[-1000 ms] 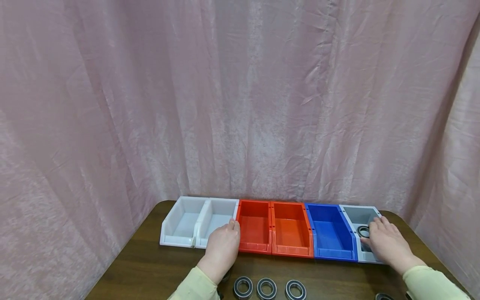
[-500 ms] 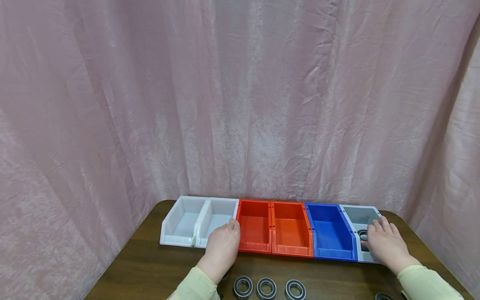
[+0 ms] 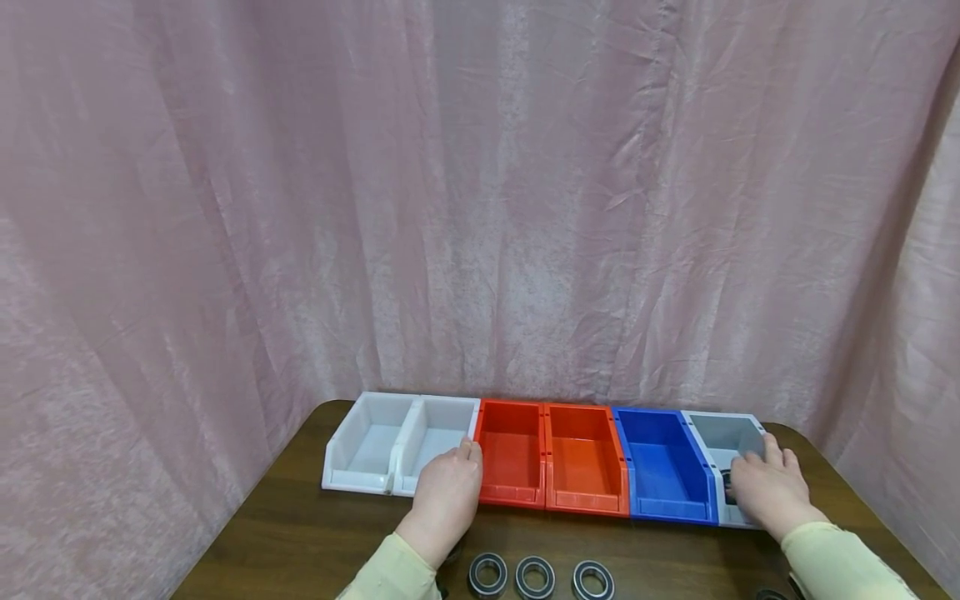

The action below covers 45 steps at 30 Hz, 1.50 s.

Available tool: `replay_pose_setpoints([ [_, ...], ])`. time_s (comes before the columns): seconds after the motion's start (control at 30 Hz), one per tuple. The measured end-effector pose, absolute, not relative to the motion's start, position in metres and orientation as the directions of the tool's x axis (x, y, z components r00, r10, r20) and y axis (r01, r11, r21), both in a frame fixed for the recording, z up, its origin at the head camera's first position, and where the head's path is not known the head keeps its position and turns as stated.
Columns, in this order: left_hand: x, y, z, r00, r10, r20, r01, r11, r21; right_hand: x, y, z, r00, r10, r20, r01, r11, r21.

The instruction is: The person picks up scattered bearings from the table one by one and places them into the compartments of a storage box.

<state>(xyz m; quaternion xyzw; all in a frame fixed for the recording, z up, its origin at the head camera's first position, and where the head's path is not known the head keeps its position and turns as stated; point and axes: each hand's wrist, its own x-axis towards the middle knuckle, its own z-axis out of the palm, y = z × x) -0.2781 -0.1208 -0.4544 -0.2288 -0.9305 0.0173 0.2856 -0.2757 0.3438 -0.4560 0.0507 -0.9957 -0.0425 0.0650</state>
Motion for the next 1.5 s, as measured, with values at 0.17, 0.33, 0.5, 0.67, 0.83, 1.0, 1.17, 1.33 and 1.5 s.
replay_pose_setpoints([
  [0.17,-0.279,-0.121,-0.456,-0.737,0.431,0.52,0.413,0.897,-0.158,-0.279,0.342,-0.453,-0.991,-0.1,0.085,-0.093,0.992,0.088],
  [0.33,-0.279,-0.121,-0.455,-0.734,0.431,0.525,0.409,0.898,-0.165,-0.28,0.342,-0.452,-0.995,-0.089,0.049,-0.084,0.992,0.095],
  [0.5,-0.278,-0.12,-0.454,-0.747,0.428,0.509,0.403,0.9,-0.165,-0.281,0.344,-0.453,-0.996,-0.078,0.044,-0.075,0.995,0.07],
  [0.67,-0.278,-0.119,-0.453,-0.754,0.424,0.502,0.395,0.903,-0.17,-0.283,0.345,-0.454,-0.998,-0.061,0.029,-0.059,0.997,0.053],
  [0.83,-0.278,-0.12,-0.454,-0.754,0.426,0.5,0.396,0.902,-0.171,-0.284,0.345,-0.455,-0.999,-0.042,0.015,-0.041,0.998,0.041],
  [1.0,-0.277,-0.121,-0.453,-0.748,0.43,0.505,0.402,0.9,-0.171,-0.281,0.346,-0.453,-0.998,-0.051,0.039,-0.05,0.998,0.033],
  [1.17,-0.278,-0.121,-0.451,-0.745,0.431,0.509,0.403,0.899,-0.171,-0.276,0.347,-0.451,-0.992,-0.072,0.099,-0.071,0.997,0.017],
  [1.33,-0.278,-0.121,-0.451,-0.746,0.431,0.507,0.404,0.899,-0.169,-0.272,0.351,-0.454,-0.981,-0.092,0.171,-0.097,0.995,-0.018],
  [1.5,-0.278,-0.121,-0.453,-0.74,0.437,0.512,0.41,0.896,-0.172,-0.268,0.355,-0.459,-0.969,-0.128,0.213,-0.133,0.991,-0.009],
])
